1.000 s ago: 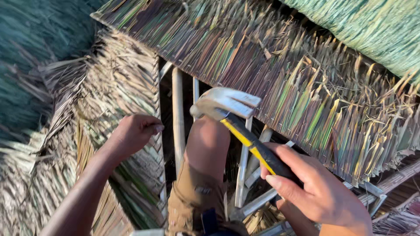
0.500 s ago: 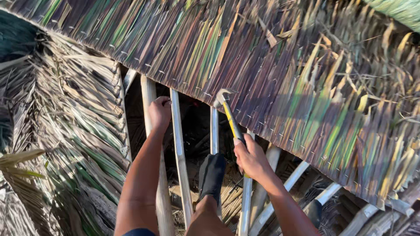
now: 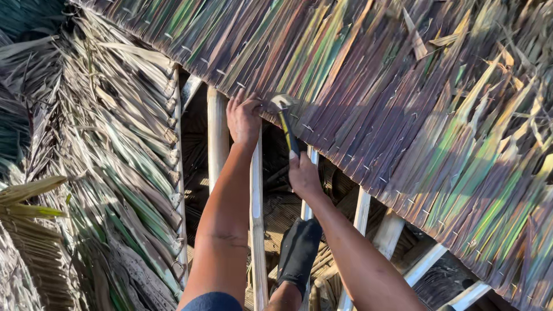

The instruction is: The person secures thatch roofing material to a bamboo roof frame using a hammer and nails. They repeatedly position the thatch, place nails, and hammer them into the bamboo supports to fasten the roof covering.

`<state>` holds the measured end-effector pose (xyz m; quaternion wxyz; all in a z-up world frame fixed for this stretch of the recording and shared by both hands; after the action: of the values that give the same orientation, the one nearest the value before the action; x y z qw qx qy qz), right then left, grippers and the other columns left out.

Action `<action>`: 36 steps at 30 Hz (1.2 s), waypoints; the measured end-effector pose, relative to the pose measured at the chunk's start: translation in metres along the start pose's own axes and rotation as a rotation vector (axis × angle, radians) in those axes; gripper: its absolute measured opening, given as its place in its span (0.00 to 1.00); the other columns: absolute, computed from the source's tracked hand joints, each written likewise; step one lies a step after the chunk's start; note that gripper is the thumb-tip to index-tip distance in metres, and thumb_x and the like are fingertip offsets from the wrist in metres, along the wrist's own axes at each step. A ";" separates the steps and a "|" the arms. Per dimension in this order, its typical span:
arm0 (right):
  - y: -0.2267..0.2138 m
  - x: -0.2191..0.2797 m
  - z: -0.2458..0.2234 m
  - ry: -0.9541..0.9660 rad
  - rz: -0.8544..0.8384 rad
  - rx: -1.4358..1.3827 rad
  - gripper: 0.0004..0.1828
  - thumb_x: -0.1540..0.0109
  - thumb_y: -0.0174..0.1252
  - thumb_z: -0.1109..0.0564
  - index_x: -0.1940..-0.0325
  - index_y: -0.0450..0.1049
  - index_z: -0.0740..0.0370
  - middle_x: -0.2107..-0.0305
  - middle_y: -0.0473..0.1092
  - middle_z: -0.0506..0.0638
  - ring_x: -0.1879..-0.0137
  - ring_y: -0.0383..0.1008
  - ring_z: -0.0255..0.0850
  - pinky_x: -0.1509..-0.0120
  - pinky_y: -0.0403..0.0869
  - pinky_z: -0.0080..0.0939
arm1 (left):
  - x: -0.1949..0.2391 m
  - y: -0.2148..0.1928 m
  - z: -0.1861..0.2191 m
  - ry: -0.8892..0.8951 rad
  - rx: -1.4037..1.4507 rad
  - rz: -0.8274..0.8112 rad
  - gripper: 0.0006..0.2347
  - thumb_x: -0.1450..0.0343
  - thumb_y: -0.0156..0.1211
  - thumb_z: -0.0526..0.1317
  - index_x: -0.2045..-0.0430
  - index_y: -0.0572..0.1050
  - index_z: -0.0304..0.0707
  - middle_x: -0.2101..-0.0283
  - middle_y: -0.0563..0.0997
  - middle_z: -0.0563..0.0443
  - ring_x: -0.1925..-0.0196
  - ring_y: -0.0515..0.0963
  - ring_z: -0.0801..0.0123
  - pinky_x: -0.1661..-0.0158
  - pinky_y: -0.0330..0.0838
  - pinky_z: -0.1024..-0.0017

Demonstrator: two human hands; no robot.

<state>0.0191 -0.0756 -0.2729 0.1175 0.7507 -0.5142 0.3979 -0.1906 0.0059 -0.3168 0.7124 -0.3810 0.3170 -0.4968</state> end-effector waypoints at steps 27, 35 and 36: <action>-0.023 0.029 0.031 -0.050 0.042 -0.232 0.25 0.30 0.45 0.36 0.62 0.66 0.61 0.83 0.63 0.46 0.80 0.62 0.34 0.76 0.65 0.48 | -0.039 0.023 -0.029 -0.941 0.660 0.227 0.09 0.35 0.68 0.32 0.64 0.78 0.32 0.56 0.84 0.39 0.52 0.85 0.53 0.51 0.78 0.60; -0.035 0.039 0.020 -0.015 0.042 -0.207 0.27 0.31 0.44 0.35 0.67 0.63 0.60 0.87 0.62 0.46 0.85 0.65 0.34 0.81 0.67 0.41 | -0.072 0.023 -0.039 -1.233 0.865 0.146 0.10 0.40 0.70 0.29 0.68 0.80 0.24 0.70 0.84 0.43 0.69 0.85 0.63 0.67 0.82 0.68; -0.038 0.038 0.021 -0.030 0.032 -0.247 0.27 0.31 0.44 0.35 0.67 0.63 0.60 0.87 0.62 0.47 0.85 0.65 0.34 0.81 0.67 0.41 | -0.074 0.024 -0.032 -1.195 0.812 0.154 0.11 0.39 0.72 0.30 0.67 0.79 0.23 0.69 0.84 0.42 0.70 0.82 0.62 0.69 0.78 0.67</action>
<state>0.0681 -0.0968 -0.2508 0.1950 0.7281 -0.5728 0.3221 -0.2283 0.0747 -0.3481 0.8821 -0.2693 -0.3099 -0.2310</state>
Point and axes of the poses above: each hand's wrist, its own x-axis away from the middle knuckle, its own y-axis out of the palm, z = x × y, the point moved 1 cm from there along -x, towards the middle knuckle
